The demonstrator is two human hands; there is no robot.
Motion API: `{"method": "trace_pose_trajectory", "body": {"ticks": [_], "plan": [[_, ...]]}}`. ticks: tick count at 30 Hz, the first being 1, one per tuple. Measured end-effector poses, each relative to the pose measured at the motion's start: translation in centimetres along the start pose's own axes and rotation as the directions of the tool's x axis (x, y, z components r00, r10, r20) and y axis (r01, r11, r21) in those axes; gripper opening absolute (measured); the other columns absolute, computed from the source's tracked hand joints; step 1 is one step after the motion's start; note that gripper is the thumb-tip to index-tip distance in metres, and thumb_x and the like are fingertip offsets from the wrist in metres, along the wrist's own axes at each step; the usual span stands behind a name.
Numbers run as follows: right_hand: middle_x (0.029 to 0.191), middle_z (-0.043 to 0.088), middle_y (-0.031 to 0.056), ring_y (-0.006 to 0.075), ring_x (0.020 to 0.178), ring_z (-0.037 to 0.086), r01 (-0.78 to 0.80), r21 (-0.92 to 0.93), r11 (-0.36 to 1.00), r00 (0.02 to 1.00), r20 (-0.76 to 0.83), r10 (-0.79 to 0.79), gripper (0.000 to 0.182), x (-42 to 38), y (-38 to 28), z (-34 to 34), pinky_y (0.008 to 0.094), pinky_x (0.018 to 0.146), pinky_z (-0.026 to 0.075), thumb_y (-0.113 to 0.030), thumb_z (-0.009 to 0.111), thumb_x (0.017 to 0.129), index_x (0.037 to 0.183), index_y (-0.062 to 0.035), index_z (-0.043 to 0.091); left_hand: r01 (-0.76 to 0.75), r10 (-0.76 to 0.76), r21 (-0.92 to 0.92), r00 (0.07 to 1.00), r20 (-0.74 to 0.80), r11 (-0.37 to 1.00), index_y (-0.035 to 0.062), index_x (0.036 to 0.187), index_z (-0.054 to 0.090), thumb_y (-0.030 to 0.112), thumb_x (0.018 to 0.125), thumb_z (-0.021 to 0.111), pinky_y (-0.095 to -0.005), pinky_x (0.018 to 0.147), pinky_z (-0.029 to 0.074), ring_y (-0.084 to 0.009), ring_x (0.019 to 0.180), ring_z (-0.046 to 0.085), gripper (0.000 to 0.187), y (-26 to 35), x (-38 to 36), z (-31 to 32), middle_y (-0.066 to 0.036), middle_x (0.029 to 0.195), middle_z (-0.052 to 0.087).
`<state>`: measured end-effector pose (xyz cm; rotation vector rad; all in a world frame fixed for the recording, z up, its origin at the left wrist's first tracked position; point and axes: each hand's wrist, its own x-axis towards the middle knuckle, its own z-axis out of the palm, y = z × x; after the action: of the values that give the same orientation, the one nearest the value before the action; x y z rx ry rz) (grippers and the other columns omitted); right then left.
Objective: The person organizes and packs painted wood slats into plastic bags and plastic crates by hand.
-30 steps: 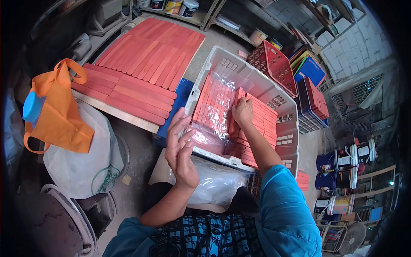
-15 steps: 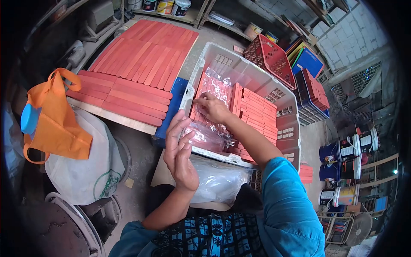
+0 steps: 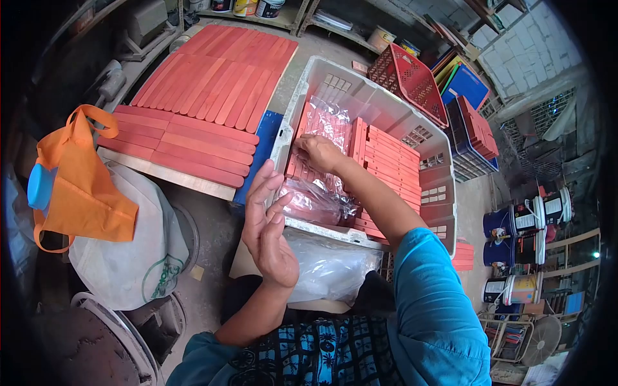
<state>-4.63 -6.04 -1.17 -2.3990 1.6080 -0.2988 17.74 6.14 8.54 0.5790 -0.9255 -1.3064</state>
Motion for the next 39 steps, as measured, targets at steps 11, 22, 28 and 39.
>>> {"method": "trace_pose_trajectory", "body": {"ticks": [11, 22, 28, 39], "plan": [[0.083, 0.056, 0.0181, 0.0368, 0.082, 0.057, 0.013, -0.043, 0.999, 0.991, -0.132, -0.019, 0.013, 0.3, -0.7, 0.8, 0.0435, 0.071, 0.046, -0.012, 0.051, 0.079, 0.079, 0.0009, 0.053, 0.007, -0.007, -0.008, 1.000, 0.012, 1.000, -0.0074, 0.122, 0.047, 0.016, 0.081, 0.037, -0.0342, 0.095, 0.039, -0.0226, 0.126, 0.039, 0.048, -0.4, -0.3, 0.3, -0.020, 0.138, 0.038], [0.104, 0.055, 0.0192, 0.0374, 0.097, 0.056, -0.246, -0.097, 0.964, 0.960, -0.159, 0.229, 0.030, -1.0, -0.3, -1.9, 0.0434, 0.082, 0.047, -0.003, 0.053, 0.074, 0.104, -0.0022, 0.055, -0.039, 0.007, 0.211, 0.989, 0.150, 0.977, -0.0066, 0.115, 0.053, 0.016, 0.082, 0.039, -0.0348, 0.094, 0.039, -0.0256, 0.120, 0.046, 0.043, 0.5, 1.4, 0.6, -0.020, 0.129, 0.048], [0.113, 0.050, 0.0209, 0.0390, 0.099, 0.055, -0.465, 0.243, 0.851, 0.704, -0.482, 0.522, 0.033, -6.2, 3.4, -5.8, 0.0448, 0.084, 0.046, -0.010, 0.054, 0.080, 0.112, -0.0023, 0.052, -0.398, -0.319, 0.767, 0.739, 0.593, 0.504, -0.0011, 0.110, 0.059, 0.014, 0.080, 0.049, -0.0382, 0.095, 0.039, -0.0322, 0.114, 0.052, 0.035, 0.7, 8.4, 5.7, -0.021, 0.122, 0.054], [0.140, 0.035, 0.0105, 0.0268, 0.136, 0.023, -0.463, -0.261, 0.847, 0.837, 0.183, 0.515, 0.073, -8.9, 3.6, -4.1, 0.0606, 0.105, 0.024, -0.039, 0.070, 0.067, 0.129, -0.0094, 0.048, -0.956, -0.602, 0.276, 0.279, 0.748, -0.100, 0.0211, 0.146, 0.019, 0.023, 0.074, 0.057, -0.0594, 0.108, 0.013, -0.0268, 0.140, 0.015, 0.081, -13.9, 10.4, 6.0, -0.009, 0.152, 0.016]]}}
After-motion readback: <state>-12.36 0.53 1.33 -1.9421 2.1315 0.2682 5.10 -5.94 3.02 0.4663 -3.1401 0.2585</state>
